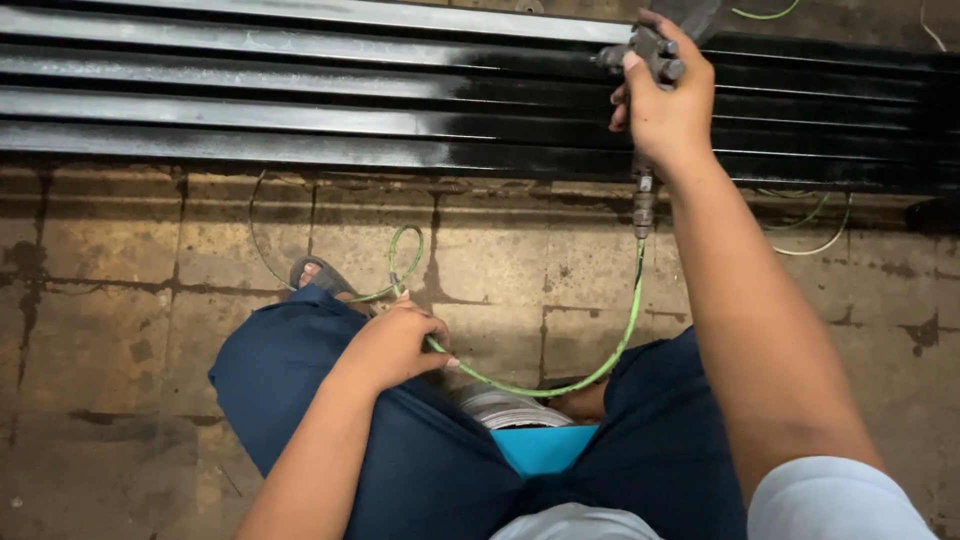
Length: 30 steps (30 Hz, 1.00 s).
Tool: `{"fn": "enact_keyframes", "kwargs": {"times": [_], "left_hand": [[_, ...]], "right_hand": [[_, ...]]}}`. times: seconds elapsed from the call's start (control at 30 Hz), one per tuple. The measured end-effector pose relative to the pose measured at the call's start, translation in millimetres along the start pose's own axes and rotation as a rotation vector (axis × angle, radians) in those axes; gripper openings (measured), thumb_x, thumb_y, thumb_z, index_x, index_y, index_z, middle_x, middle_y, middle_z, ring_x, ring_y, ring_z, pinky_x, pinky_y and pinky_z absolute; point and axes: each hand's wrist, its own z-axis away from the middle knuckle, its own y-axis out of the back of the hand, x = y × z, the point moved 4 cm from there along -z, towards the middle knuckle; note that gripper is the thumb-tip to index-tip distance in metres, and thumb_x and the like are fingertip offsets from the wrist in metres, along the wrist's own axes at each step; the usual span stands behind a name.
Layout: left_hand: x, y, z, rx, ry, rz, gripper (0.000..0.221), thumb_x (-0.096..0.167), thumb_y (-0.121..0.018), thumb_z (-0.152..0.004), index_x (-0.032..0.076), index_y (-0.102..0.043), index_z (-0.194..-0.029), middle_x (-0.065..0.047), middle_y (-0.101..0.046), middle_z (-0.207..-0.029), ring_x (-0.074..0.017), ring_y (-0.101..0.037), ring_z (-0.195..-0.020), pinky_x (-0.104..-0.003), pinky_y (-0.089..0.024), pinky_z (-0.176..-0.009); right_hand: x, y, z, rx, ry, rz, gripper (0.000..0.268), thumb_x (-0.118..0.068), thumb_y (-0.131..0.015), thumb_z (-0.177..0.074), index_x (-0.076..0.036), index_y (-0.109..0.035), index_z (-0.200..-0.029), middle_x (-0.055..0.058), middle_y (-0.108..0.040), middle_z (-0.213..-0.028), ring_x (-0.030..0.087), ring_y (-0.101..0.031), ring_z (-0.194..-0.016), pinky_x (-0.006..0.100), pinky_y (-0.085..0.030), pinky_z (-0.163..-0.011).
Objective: Spray painting multiple metal beams with black paint using a hand-held pneumatic spray gun.
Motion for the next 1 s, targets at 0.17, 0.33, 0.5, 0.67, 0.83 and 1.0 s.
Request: {"fn": "enact_keyframes", "kwargs": {"times": [0.17,0.33,0.5,0.67,0.83,1.0], "left_hand": [[5,4,3,-0.017,0.015,0.008,0.034,0.042,-0.081,-0.089,0.012,-0.078,-0.105,-0.008,-0.067,-0.076,-0.0291,-0.059,-0.098,-0.049,-0.027,-0.127],[4,4,3,-0.006,0.014,-0.014,0.035,0.042,-0.082,-0.088,0.012,-0.078,-0.104,-0.008,-0.070,-0.080,-0.0293,-0.059,-0.098,-0.049,-0.029,-0.126],[8,8,6,-0.021,0.036,0.010,0.028,0.038,-0.082,-0.088,0.012,-0.078,-0.098,-0.007,-0.064,-0.068,-0.0278,-0.060,-0.090,-0.048,-0.025,-0.128],[8,5,4,-0.030,0.021,0.010,0.027,0.037,-0.081,-0.089,0.012,-0.079,-0.098,-0.007,-0.067,-0.072,-0.0270,-0.063,-0.082,-0.048,-0.020,-0.131],[6,4,4,-0.052,0.032,0.000,0.030,0.039,-0.080,-0.090,0.011,-0.078,-0.102,-0.007,-0.064,-0.075,-0.0287,-0.059,-0.093,-0.049,-0.023,-0.129],[6,5,5,-0.028,0.030,0.009,0.027,0.036,-0.081,-0.090,0.011,-0.079,-0.099,-0.007,-0.064,-0.071,-0.0285,-0.061,-0.092,-0.048,-0.023,-0.129]], "right_hand": [[-19,-19,6,-0.024,-0.045,0.007,0.032,-0.005,-0.057,-0.106,-0.015,-0.064,-0.136,0.010,-0.057,-0.067,0.015,-0.060,-0.050,0.028,-0.059,-0.045],[-29,-33,8,-0.077,-0.042,0.009,0.036,-0.007,-0.055,-0.107,-0.014,-0.060,-0.142,0.011,-0.058,-0.068,0.015,-0.059,-0.048,0.028,-0.060,-0.047],[-40,-46,10,-0.118,-0.047,0.044,0.037,-0.008,-0.056,-0.108,-0.019,-0.060,-0.144,0.009,-0.058,-0.066,0.014,-0.059,-0.049,0.028,-0.062,-0.049],[-42,-59,6,-0.089,-0.122,-0.020,0.031,-0.011,-0.058,-0.105,-0.019,-0.064,-0.135,0.009,-0.056,-0.064,0.013,-0.058,-0.048,0.027,-0.060,-0.046],[-57,-67,8,-0.130,-0.093,0.013,0.031,-0.010,-0.057,-0.105,-0.018,-0.063,-0.135,0.010,-0.058,-0.068,0.015,-0.059,-0.048,0.028,-0.061,-0.047],[-44,-73,-1,-0.152,-0.087,-0.142,0.037,-0.010,-0.064,-0.104,-0.009,-0.057,-0.140,0.015,-0.061,-0.075,0.020,-0.068,-0.063,0.030,-0.063,-0.052]]}}
